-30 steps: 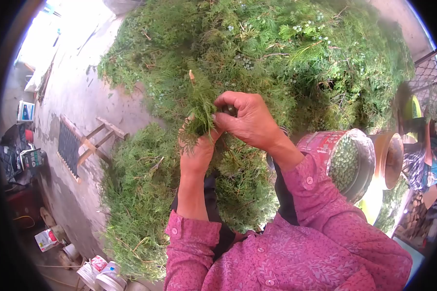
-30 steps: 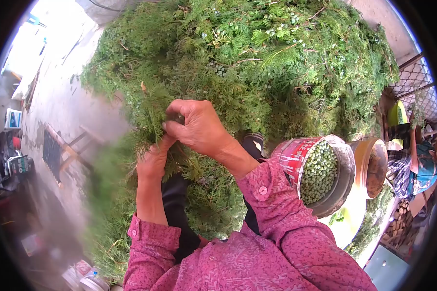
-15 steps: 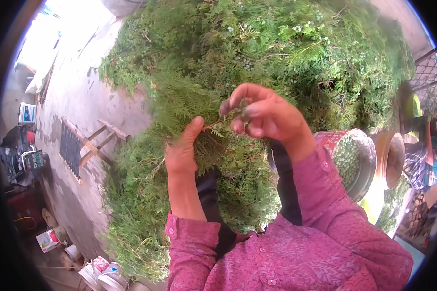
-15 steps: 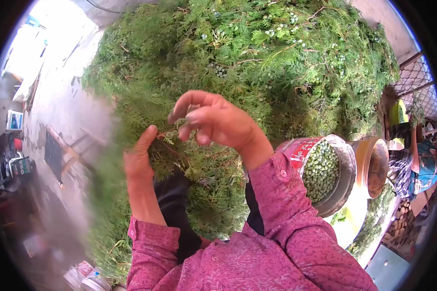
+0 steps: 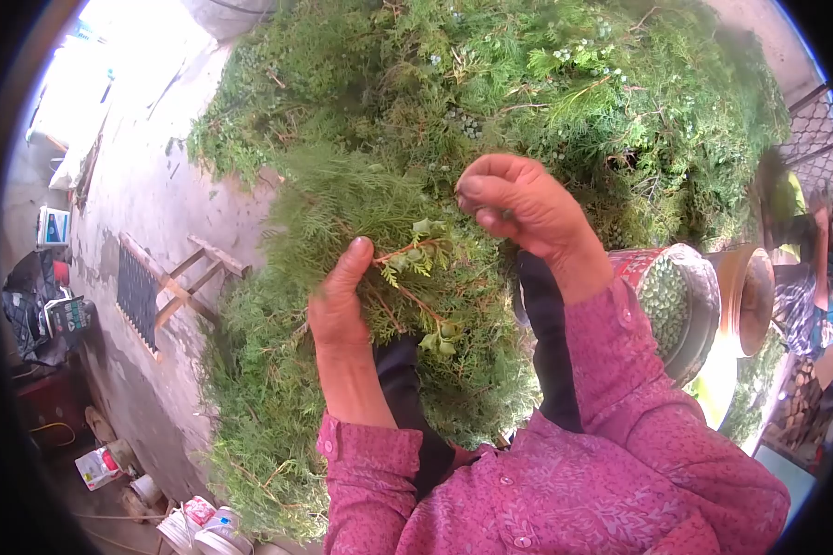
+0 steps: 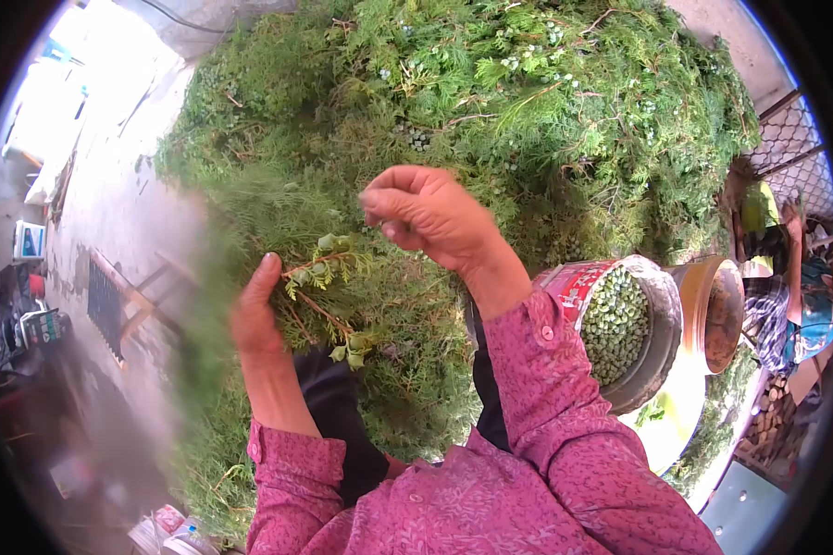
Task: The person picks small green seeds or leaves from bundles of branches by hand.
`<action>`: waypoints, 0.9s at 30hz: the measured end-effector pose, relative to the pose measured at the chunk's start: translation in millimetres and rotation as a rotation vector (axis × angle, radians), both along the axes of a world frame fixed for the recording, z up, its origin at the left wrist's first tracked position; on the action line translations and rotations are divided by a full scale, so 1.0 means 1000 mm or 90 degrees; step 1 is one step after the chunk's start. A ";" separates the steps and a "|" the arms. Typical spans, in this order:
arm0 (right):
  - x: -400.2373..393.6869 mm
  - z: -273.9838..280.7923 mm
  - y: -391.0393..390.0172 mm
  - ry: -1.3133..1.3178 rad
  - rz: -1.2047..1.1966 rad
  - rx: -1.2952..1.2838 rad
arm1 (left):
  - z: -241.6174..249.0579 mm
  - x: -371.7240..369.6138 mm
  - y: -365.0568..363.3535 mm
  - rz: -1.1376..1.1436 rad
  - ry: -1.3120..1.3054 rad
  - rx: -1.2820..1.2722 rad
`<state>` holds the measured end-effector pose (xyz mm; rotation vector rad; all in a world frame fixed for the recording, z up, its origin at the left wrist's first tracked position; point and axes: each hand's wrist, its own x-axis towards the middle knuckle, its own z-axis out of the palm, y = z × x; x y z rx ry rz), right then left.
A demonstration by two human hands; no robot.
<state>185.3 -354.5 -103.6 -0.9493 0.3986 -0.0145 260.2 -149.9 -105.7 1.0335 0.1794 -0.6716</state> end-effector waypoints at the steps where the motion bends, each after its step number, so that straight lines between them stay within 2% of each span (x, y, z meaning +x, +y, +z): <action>1: 0.002 0.001 0.001 -0.003 -0.002 -0.002 | 0.003 -0.002 -0.003 -0.002 -0.051 0.002; 2: 0.004 0.002 0.003 0.025 0.067 -0.076 | 0.005 -0.003 -0.005 -0.007 -0.103 0.002; 4: 0.000 0.005 0.012 0.090 0.202 -0.219 | 0.000 -0.002 -0.004 -0.030 -0.080 0.053; 5: -0.005 0.006 0.017 0.091 0.195 -0.218 | -0.002 -0.004 -0.001 -0.047 -0.058 0.106; 9: -0.032 -0.005 0.030 0.063 0.171 -0.115 | -0.010 -0.035 -0.005 -0.015 -0.125 0.078; 11: -0.063 -0.009 0.045 0.069 0.127 0.012 | -0.010 -0.061 0.005 0.005 -0.137 0.045; 12: -0.076 -0.012 0.053 0.087 0.123 0.006 | 0.000 -0.072 0.013 -0.032 -0.073 0.123; 13: -0.092 -0.013 0.061 0.094 0.114 0.020 | -0.002 -0.081 0.022 -0.043 -0.066 0.134; 15: -0.113 -0.009 0.073 0.111 0.058 -0.007 | -0.005 -0.095 0.036 -0.095 -0.069 0.081; 20: -0.169 0.030 0.081 0.082 0.068 -0.114 | 0.027 -0.145 0.051 -0.097 -0.202 0.066; 23: -0.193 0.039 0.100 0.045 0.118 -0.215 | 0.046 -0.176 0.063 -0.075 -0.250 0.100; 25: -0.202 0.033 0.114 0.039 0.152 -0.215 | 0.044 -0.178 0.075 -0.131 -0.210 0.280; 27: -0.211 0.033 0.128 0.003 0.167 -0.243 | 0.062 -0.197 0.080 -0.118 -0.235 0.280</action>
